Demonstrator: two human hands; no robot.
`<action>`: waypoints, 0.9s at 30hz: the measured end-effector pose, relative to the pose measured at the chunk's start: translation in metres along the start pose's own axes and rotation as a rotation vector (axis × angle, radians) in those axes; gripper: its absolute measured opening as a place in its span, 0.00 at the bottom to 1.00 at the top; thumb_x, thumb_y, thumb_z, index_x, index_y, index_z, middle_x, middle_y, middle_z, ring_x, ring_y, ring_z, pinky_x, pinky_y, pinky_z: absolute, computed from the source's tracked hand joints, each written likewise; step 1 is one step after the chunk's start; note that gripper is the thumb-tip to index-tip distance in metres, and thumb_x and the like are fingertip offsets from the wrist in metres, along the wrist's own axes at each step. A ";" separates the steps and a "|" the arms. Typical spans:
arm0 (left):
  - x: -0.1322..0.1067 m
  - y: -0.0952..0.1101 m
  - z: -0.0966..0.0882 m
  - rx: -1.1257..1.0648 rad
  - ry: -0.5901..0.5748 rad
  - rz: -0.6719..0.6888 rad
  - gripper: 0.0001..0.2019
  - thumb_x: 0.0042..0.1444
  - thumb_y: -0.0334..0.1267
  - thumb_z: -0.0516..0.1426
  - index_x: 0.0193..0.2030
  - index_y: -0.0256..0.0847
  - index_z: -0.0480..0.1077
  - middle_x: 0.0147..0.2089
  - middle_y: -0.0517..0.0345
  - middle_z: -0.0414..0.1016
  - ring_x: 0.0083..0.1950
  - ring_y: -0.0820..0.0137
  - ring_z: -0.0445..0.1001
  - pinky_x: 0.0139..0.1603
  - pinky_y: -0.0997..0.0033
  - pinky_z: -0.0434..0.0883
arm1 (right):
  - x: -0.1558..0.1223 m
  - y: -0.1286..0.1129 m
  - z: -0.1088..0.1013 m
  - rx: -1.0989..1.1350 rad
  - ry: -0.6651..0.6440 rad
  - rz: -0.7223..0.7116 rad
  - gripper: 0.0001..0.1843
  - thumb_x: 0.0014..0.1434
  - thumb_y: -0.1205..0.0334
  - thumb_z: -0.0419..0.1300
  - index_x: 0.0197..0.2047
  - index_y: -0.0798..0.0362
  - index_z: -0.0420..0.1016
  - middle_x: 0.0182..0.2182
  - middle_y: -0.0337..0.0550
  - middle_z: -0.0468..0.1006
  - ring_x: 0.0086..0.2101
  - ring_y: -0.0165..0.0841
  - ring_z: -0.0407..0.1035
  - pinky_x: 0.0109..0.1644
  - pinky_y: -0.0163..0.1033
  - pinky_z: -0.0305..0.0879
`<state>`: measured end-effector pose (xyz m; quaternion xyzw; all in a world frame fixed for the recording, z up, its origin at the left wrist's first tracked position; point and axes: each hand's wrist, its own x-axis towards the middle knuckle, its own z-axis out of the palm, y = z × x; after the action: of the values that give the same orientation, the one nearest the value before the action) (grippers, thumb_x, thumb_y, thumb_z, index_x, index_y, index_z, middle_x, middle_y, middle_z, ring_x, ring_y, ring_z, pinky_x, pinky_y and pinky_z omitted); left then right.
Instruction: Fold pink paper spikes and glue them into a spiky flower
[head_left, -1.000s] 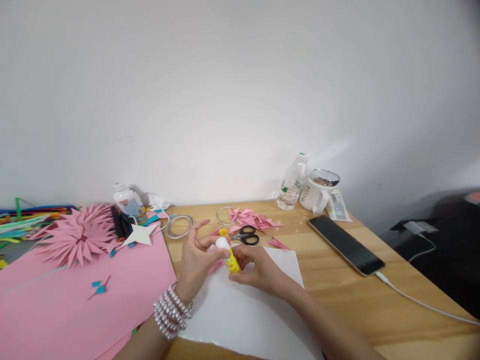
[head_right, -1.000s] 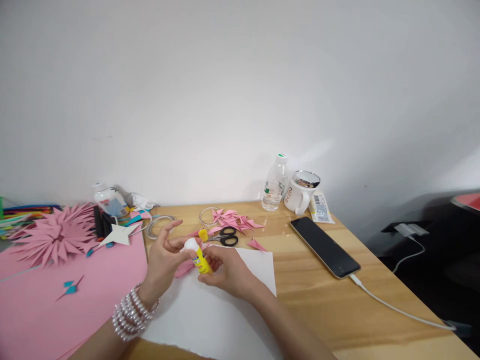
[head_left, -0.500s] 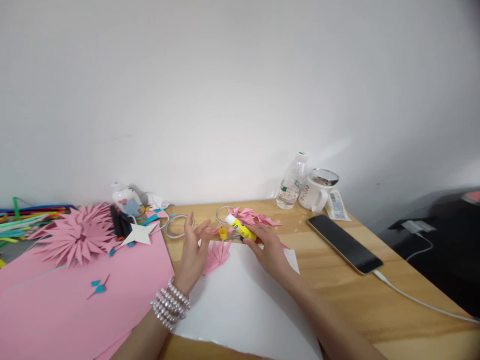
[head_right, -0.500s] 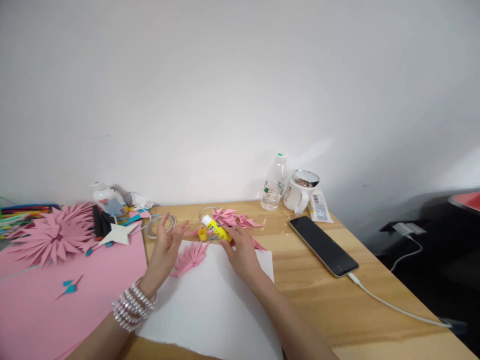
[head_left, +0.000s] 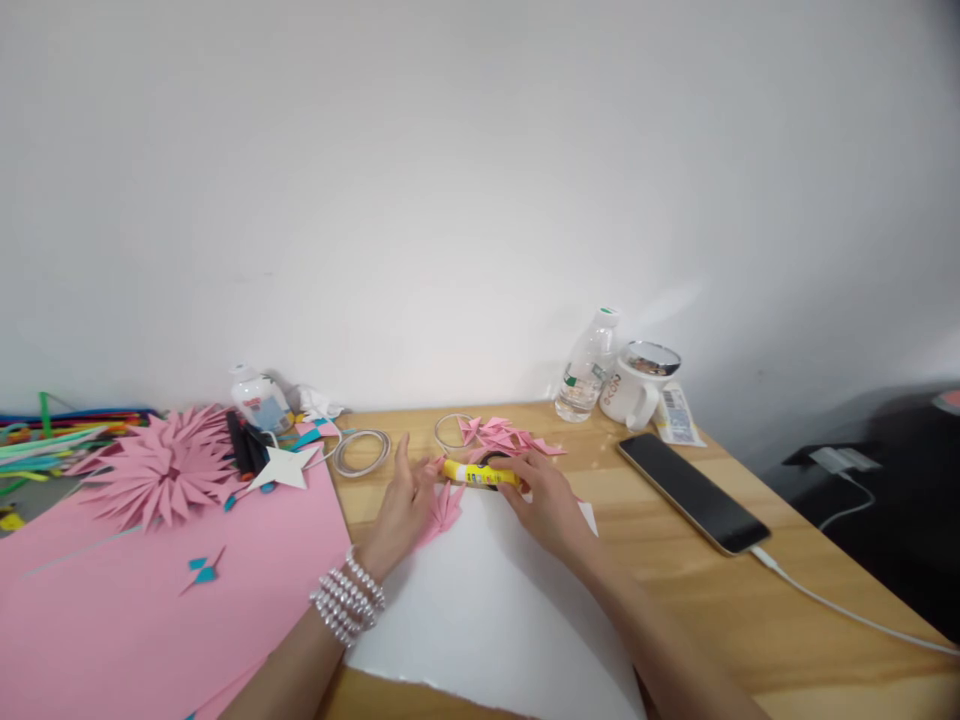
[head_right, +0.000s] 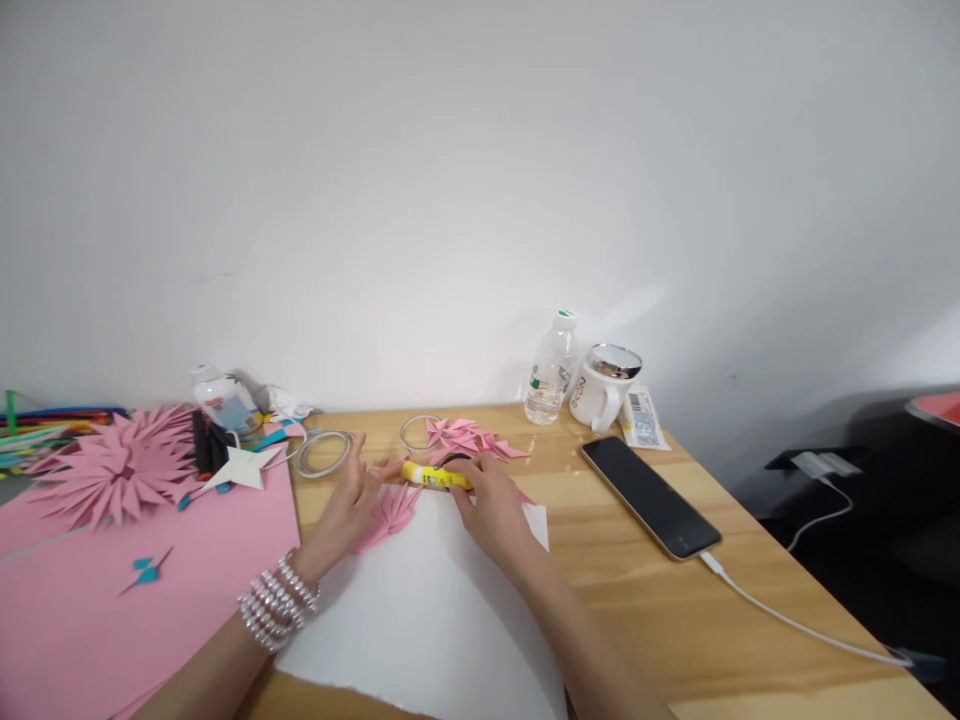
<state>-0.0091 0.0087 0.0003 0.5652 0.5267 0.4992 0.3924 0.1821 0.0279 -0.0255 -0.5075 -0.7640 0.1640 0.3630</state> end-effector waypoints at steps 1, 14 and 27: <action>0.000 0.000 0.000 0.000 -0.008 -0.004 0.28 0.55 0.44 0.51 0.60 0.34 0.49 0.44 0.45 0.74 0.51 0.63 0.68 0.54 0.60 0.57 | 0.000 0.001 0.000 0.005 0.002 0.000 0.14 0.53 0.66 0.53 0.42 0.50 0.72 0.30 0.43 0.69 0.27 0.32 0.64 0.33 0.38 0.62; 0.006 -0.002 -0.008 -0.385 0.098 -0.057 0.28 0.55 0.47 0.50 0.60 0.41 0.45 0.44 0.48 0.74 0.43 0.66 0.74 0.48 0.60 0.67 | 0.004 -0.002 0.006 0.687 0.047 0.265 0.17 0.46 0.54 0.62 0.39 0.55 0.73 0.36 0.47 0.76 0.34 0.37 0.71 0.39 0.43 0.68; -0.002 0.008 -0.005 -0.344 0.050 -0.005 0.30 0.54 0.47 0.52 0.60 0.40 0.46 0.44 0.45 0.75 0.44 0.64 0.74 0.50 0.60 0.65 | -0.001 -0.003 0.013 0.744 -0.015 0.306 0.19 0.42 0.57 0.65 0.38 0.57 0.72 0.33 0.46 0.76 0.32 0.36 0.70 0.36 0.42 0.68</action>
<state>-0.0126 0.0049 0.0089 0.4761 0.4445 0.5947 0.4712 0.1712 0.0274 -0.0326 -0.4482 -0.5709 0.4851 0.4877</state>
